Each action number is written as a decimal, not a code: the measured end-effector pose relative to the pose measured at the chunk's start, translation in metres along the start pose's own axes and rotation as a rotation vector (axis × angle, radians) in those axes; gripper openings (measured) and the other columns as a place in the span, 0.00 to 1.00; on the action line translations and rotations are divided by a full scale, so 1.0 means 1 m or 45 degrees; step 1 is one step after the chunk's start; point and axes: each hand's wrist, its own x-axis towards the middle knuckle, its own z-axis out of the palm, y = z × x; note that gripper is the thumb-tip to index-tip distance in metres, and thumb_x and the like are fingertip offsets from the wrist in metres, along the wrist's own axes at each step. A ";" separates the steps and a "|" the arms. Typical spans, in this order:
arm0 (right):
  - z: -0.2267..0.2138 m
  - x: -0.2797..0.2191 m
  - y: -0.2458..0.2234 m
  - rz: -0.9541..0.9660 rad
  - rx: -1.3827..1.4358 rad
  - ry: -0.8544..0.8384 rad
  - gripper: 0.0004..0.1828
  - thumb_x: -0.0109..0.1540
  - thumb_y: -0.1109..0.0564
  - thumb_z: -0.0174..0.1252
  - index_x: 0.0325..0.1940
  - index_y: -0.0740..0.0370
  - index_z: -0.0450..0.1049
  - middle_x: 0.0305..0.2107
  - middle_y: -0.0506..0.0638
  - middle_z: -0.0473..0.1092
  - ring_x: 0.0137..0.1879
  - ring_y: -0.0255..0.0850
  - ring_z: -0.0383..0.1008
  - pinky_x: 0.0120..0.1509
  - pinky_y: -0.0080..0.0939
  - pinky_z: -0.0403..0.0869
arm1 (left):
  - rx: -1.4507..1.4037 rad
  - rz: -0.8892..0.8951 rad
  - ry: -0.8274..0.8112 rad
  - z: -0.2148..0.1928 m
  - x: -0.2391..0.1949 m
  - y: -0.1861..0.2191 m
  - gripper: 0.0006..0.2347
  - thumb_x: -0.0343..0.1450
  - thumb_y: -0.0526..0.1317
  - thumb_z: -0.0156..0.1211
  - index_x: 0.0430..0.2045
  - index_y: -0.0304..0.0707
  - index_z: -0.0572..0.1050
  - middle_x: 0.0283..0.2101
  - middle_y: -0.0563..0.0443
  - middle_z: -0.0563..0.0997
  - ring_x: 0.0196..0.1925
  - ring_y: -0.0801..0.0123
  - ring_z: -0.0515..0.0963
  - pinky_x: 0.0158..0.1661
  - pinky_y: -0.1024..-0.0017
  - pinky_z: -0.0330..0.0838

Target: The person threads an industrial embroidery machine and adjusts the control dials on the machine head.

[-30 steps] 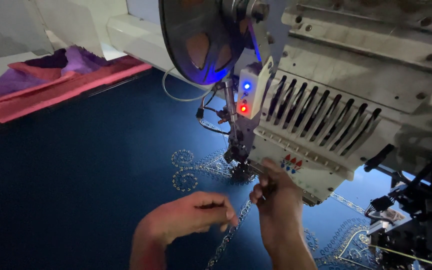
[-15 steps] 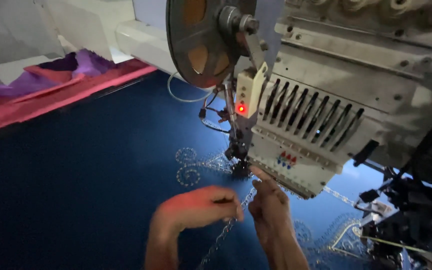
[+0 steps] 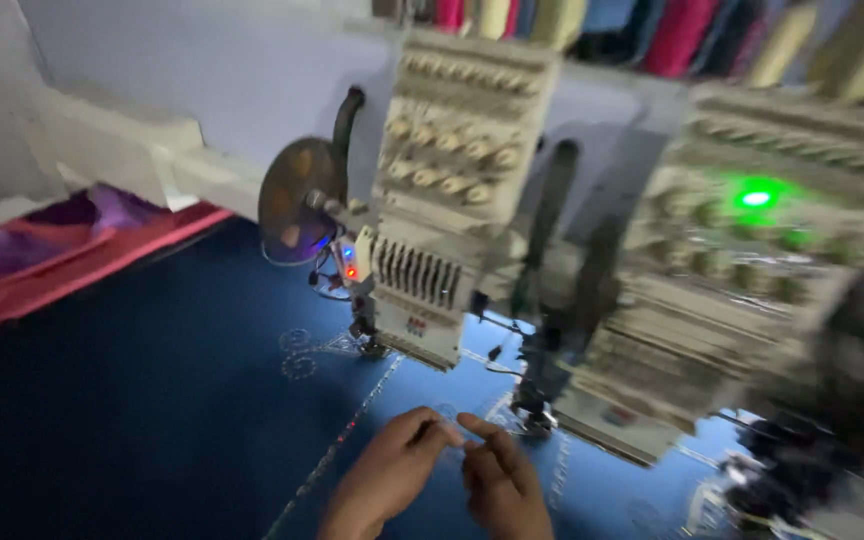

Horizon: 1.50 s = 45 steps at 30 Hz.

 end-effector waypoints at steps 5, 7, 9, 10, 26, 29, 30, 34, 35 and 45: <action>-0.078 -0.116 -0.085 -0.106 -0.191 -0.128 0.19 0.66 0.56 0.50 0.57 0.57 0.81 0.17 0.51 0.59 0.21 0.38 0.54 0.26 0.39 0.54 | 0.259 0.313 0.127 0.073 -0.098 0.039 0.12 0.73 0.45 0.48 0.33 0.50 0.82 0.43 0.57 0.86 0.50 0.69 0.82 0.51 0.71 0.69; -0.103 -0.177 -0.121 -0.116 0.001 -0.176 0.17 0.68 0.57 0.51 0.55 0.61 0.82 0.15 0.51 0.53 0.17 0.36 0.45 0.23 0.37 0.47 | 0.297 0.459 0.164 0.103 -0.154 0.058 0.12 0.72 0.42 0.47 0.34 0.51 0.83 0.46 0.61 0.88 0.53 0.73 0.84 0.52 0.74 0.70; -0.135 -0.244 -0.151 -0.215 -0.011 -0.169 0.18 0.67 0.56 0.52 0.56 0.62 0.82 0.21 0.50 0.58 0.20 0.35 0.48 0.26 0.37 0.48 | 0.406 0.494 0.129 0.142 -0.221 0.078 0.10 0.76 0.42 0.47 0.30 0.43 0.77 0.33 0.49 0.81 0.35 0.64 0.75 0.40 0.63 0.63; -0.150 -0.271 -0.164 -0.223 -0.003 -0.145 0.18 0.67 0.56 0.52 0.56 0.62 0.82 0.21 0.50 0.58 0.20 0.35 0.48 0.26 0.37 0.48 | 0.417 0.506 0.108 0.167 -0.242 0.077 0.10 0.76 0.42 0.47 0.30 0.43 0.77 0.33 0.49 0.81 0.35 0.64 0.75 0.40 0.63 0.63; -0.392 -0.605 -0.214 -0.737 -1.115 0.410 0.21 0.66 0.40 0.48 0.49 0.46 0.85 0.41 0.43 0.74 0.45 0.38 0.74 0.43 0.41 0.72 | 0.468 1.013 0.430 0.445 -0.537 0.073 0.04 0.69 0.42 0.64 0.26 0.55 0.85 0.30 0.55 0.86 0.36 0.52 0.82 0.34 0.60 0.69; -0.446 -0.648 -0.183 -0.900 -1.139 0.400 0.19 0.64 0.44 0.50 0.42 0.49 0.85 0.39 0.44 0.79 0.48 0.39 0.77 0.43 0.42 0.72 | 0.546 1.029 0.465 0.490 -0.575 0.043 0.04 0.67 0.45 0.69 0.22 0.54 0.81 0.30 0.60 0.86 0.35 0.54 0.82 0.35 0.59 0.70; -0.466 -0.660 -0.177 -1.057 -1.145 0.402 0.17 0.64 0.48 0.51 0.37 0.52 0.86 0.34 0.46 0.82 0.44 0.40 0.80 0.42 0.43 0.72 | 0.599 1.075 0.475 0.506 -0.584 0.037 0.09 0.67 0.47 0.72 0.21 0.53 0.77 0.29 0.64 0.86 0.33 0.56 0.83 0.36 0.58 0.70; -0.508 -0.756 -0.155 -0.516 -1.197 0.461 0.21 0.66 0.39 0.47 0.49 0.40 0.85 0.43 0.35 0.80 0.48 0.34 0.77 0.43 0.38 0.73 | 0.689 0.635 0.068 0.555 -0.679 0.017 0.14 0.77 0.51 0.60 0.28 0.50 0.63 0.27 0.57 0.79 0.35 0.56 0.80 0.35 0.64 0.66; -0.524 -0.776 -0.140 -0.693 -1.238 0.500 0.18 0.64 0.40 0.51 0.45 0.40 0.85 0.40 0.36 0.81 0.47 0.35 0.78 0.47 0.40 0.72 | 0.725 0.746 0.140 0.575 -0.685 -0.004 0.14 0.75 0.50 0.63 0.29 0.51 0.64 0.27 0.53 0.79 0.36 0.50 0.79 0.35 0.59 0.66; -0.610 -1.040 -0.046 -1.039 -1.306 0.767 0.12 0.61 0.46 0.57 0.45 0.43 0.82 0.39 0.38 0.81 0.45 0.39 0.79 0.54 0.43 0.68 | 0.956 1.305 0.392 0.705 -0.893 -0.130 0.14 0.66 0.32 0.54 0.41 0.54 0.80 0.47 0.58 0.77 0.57 0.56 0.69 0.51 0.50 0.61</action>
